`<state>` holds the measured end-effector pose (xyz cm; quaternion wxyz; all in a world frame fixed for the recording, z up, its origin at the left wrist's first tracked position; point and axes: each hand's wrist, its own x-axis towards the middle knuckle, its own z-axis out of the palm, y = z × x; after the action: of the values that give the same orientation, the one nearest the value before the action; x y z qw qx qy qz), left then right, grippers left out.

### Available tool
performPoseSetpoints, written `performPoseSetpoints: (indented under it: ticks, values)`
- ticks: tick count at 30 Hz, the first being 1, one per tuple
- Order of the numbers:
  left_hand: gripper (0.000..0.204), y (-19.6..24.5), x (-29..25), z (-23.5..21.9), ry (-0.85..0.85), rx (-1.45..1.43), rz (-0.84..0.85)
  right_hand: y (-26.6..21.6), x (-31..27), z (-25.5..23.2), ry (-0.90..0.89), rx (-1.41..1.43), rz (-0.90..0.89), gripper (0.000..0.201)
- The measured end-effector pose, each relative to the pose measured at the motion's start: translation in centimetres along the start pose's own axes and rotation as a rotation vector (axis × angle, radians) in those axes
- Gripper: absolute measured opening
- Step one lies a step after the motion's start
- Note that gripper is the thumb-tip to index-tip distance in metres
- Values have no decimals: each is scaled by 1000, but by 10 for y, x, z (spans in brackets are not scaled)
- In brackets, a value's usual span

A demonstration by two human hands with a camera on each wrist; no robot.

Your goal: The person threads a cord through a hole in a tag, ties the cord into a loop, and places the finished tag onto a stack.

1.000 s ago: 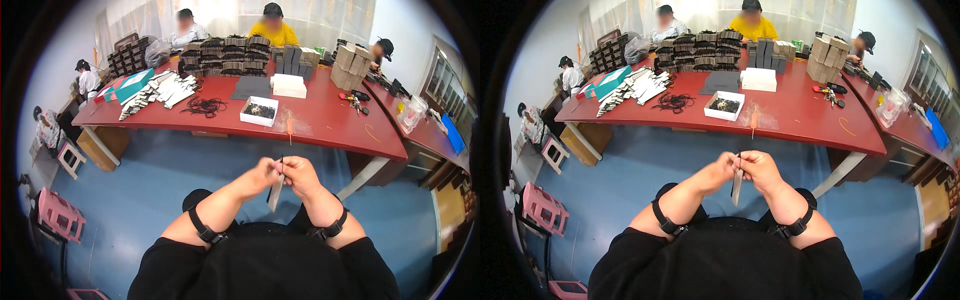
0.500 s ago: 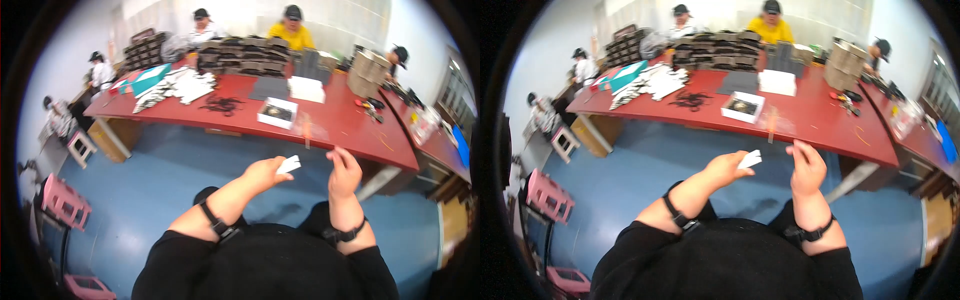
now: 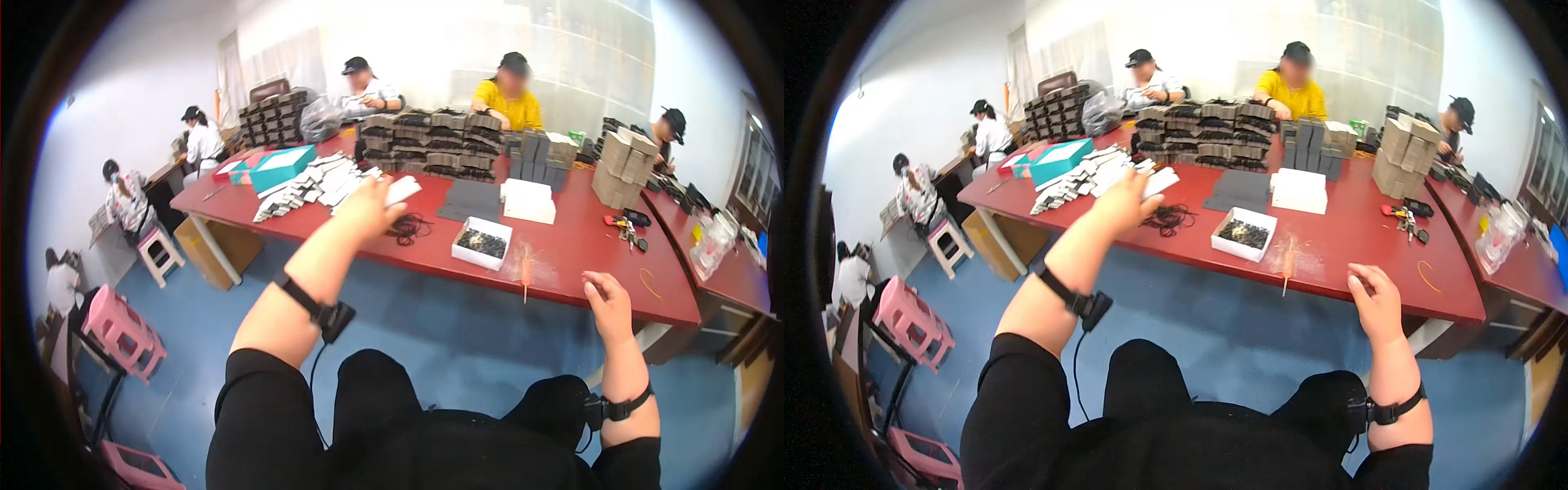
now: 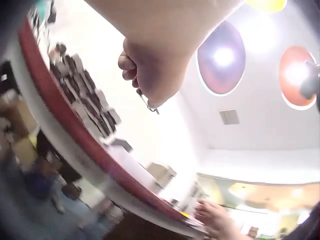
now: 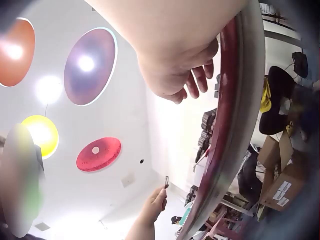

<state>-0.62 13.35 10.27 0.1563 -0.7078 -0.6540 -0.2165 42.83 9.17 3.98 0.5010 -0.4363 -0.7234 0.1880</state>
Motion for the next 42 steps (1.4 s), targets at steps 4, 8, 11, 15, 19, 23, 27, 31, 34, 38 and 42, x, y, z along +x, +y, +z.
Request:
performPoseSetpoints:
  ticks: [4, 8, 11, 15, 19, 23, 27, 31, 34, 38, 42]
  values:
    - [51, -2, 40, 25, -5, -51, 318, -34, 43, -10, -66, -126, -135, 23]
    - [46, 20, 73, 94, -269, -288, 279, -46, 107, -4, -296, -348, -220, 23]
    - [49, 19, 89, 140, -222, -291, 225, -20, 150, 15, -406, -536, -118, 31]
    - [42, 13, 88, 152, -222, -509, 59, 44, 184, 48, -530, -779, -149, 44]
    - [37, 18, 81, 147, -123, -468, 61, 61, 185, 74, -498, -919, -110, 53]
    - [34, 23, 78, 139, -43, -478, 146, 53, 186, 80, -573, -999, -73, 57]
    - [38, 27, 76, 130, -21, -612, 58, 52, 177, 85, -548, -1157, -197, 52]
    - [35, 28, 76, 126, 146, -702, -22, 63, 173, 89, -567, -1201, -405, 47]
    - [35, 29, 74, 119, 212, -671, -55, 49, 173, 86, -551, -1163, -398, 42]
    - [35, 27, 75, 123, 253, -651, -46, 52, 178, 86, -569, -1112, -391, 29]
    - [35, 25, 77, 132, 333, -630, 27, 65, 180, 90, -551, -1066, -419, 21]
